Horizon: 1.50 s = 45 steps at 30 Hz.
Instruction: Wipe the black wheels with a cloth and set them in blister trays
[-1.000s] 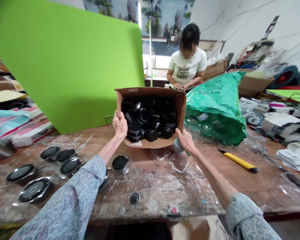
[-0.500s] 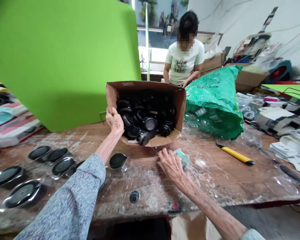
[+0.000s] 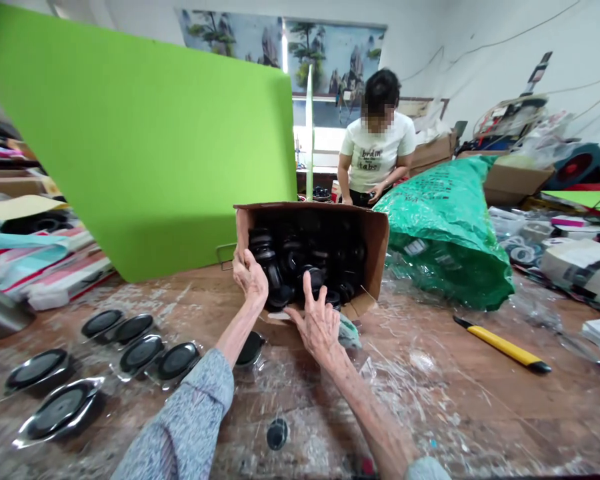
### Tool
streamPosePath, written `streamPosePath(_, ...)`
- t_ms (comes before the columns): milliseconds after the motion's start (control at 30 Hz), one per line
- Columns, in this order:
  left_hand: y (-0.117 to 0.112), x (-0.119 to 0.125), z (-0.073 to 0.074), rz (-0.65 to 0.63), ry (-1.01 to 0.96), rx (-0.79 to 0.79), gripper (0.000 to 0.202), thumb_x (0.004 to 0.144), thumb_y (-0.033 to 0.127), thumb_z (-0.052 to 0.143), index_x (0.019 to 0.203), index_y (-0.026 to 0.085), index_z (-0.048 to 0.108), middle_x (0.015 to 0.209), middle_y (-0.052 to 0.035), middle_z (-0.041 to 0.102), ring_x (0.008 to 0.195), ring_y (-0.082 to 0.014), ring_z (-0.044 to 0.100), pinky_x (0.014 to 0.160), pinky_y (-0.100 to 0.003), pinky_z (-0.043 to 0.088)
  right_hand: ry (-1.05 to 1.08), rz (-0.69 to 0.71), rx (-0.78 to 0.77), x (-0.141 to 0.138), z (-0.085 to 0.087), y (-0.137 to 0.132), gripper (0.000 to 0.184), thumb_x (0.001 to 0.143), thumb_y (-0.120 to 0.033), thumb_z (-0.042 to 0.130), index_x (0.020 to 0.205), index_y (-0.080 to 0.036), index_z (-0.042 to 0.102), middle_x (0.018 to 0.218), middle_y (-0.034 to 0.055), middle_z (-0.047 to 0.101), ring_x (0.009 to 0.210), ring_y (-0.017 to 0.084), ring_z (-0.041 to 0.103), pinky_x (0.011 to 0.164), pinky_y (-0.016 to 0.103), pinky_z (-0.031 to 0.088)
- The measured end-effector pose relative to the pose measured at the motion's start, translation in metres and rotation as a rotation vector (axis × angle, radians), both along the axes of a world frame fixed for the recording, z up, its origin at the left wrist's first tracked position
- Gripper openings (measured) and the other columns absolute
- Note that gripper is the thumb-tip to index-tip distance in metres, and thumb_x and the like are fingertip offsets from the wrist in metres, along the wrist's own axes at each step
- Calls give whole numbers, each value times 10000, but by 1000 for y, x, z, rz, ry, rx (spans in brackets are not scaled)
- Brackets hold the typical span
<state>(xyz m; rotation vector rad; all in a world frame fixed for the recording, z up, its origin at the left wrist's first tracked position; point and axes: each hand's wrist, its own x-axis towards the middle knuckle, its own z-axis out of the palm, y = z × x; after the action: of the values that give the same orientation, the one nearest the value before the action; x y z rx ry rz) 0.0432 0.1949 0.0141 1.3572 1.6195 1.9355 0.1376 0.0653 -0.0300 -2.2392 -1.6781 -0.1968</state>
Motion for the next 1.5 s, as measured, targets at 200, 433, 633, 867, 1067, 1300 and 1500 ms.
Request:
streamPosePath(200,-7,2,-5,-23,16,49,377,945,309,414,1244,178,602,1235,-120,649,1158,-215,575,1035,-347,414,-82,-63,63,-8,-3,10,921,869,-746,295,1552,-193,23,1169,196,602,703,246,670,601,340,512)
streamPosePath(433,-3,3,4,-19,4,0,382,954,287,397,1264,189,597,1209,-114,660,1137,-229,586,1016,-357,428,-83,65,-48,14,16,1,847,912,-588,488,1554,-236,61,1324,210,529,765,231,690,627,310,513)
streamPosePath(633,-2,9,10,-3,-18,-71,405,967,295,381,1305,175,569,1197,-133,645,1132,-241,586,1023,-363,418,-194,200,-125,28,-13,-85,397,973,-314,451,1345,-193,520,1449,155,470,1119,296,592,808,366,518)
streamPosePath(867,-2,12,16,12,-17,-147,415,976,317,355,1325,191,541,1215,-131,626,1143,-240,576,1050,-380,403,-143,274,-325,63,-59,-110,288,984,-240,392,1178,-254,605,1203,92,627,1203,242,504,923,350,446)
streamPosePath(1067,0,16,17,12,-45,-142,415,968,309,361,1323,185,535,1208,-137,611,1154,-247,558,1077,-400,384,-157,161,-348,98,-37,-99,343,996,-232,331,1286,-211,513,1123,102,613,958,214,603,742,307,455)
streamPosePath(1300,4,18,15,11,-61,-105,404,960,299,374,1309,186,542,1181,-127,611,1162,-236,542,1099,-389,368,-120,219,-318,89,-26,-77,334,989,-248,374,1276,-250,544,1366,122,497,932,197,631,645,270,447)
streamPosePath(1500,-1,21,17,9,-27,-139,417,974,284,352,1333,157,524,1195,-142,588,1169,-237,538,1093,-378,367,-11,353,-193,53,-23,-112,487,1000,-463,363,1443,-265,402,1489,99,425,1107,222,601,707,285,526)
